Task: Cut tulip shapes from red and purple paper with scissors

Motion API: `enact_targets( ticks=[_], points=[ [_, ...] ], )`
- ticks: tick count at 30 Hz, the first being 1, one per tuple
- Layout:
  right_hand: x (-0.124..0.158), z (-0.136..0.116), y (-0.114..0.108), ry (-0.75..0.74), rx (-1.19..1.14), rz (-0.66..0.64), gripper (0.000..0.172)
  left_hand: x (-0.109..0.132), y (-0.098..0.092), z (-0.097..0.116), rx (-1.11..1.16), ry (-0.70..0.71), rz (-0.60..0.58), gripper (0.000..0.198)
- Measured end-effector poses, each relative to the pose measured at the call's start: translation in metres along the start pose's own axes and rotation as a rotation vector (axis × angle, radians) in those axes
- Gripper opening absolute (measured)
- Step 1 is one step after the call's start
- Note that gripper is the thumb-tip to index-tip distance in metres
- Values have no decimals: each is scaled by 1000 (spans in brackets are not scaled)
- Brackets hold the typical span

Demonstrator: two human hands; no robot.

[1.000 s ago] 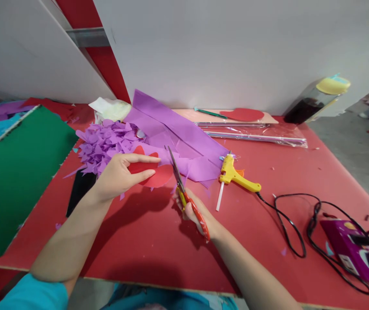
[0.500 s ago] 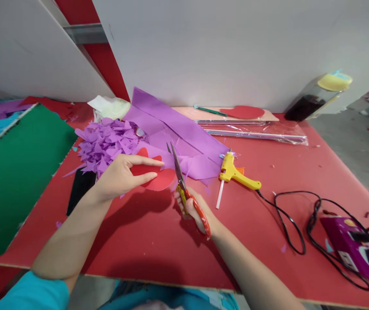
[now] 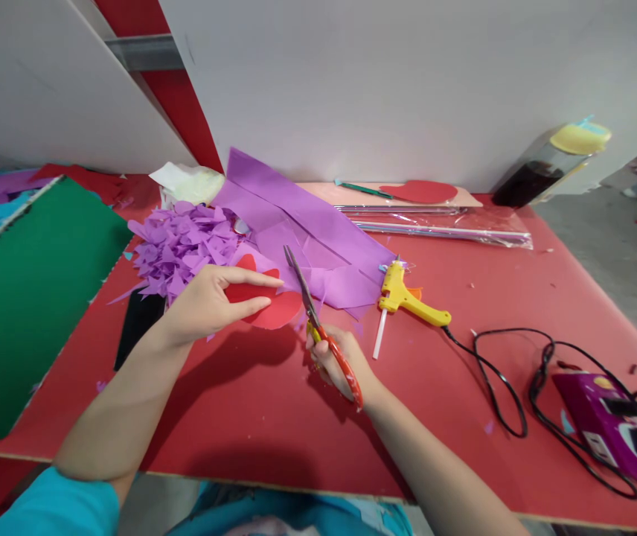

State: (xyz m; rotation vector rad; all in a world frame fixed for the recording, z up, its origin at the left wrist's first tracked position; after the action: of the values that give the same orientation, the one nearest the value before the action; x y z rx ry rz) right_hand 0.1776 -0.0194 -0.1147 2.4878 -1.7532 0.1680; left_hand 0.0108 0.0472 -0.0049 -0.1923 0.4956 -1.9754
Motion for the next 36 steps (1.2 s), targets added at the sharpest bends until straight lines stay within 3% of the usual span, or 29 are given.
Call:
enact_targets(
  ticks=[3, 6, 10, 14, 18, 24, 32, 36],
  points=[
    [-1, 4, -2, 15, -29, 80, 60, 0, -1, 0, -8, 6, 1, 26],
    [-4, 10, -4, 27, -211, 169, 57, 0, -1, 1, -15, -1, -1, 26],
    [-10, 5, -7, -20, -318, 232, 45, -1, 4, 1, -23, -11, -103, 26],
    [-10, -6, -5, -43, -283, 186, 38, -1, 18, -2, 5, 12, -290, 28],
    [-5, -1, -1, -2, -305, 113, 38, -1, 30, -6, 10, 26, -354, 27],
    [-1, 11, -2, 68, -235, 211, 37, -2, 39, -10, -23, 55, -368, 28],
    [3, 7, -12, 45, 27, 406, 37, -4, 37, -16, -35, 65, -211, 36],
    [1, 9, -11, 22, -64, 400, 37, -4, 35, -14, -52, 87, -243, 36]
  ],
)
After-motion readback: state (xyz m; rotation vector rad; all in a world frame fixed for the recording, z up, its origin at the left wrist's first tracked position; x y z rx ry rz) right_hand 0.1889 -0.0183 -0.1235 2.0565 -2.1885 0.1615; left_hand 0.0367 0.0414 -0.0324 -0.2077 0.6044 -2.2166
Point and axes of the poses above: each hand's wrist, its own x-axis away from the middle knuckle, its own y-axis out of the palm, z = x × y, the point moved 4 cm from there along -x, towards the middle knuckle, and after that the axes turned 10 degrees about x, right-handed, at the moved point
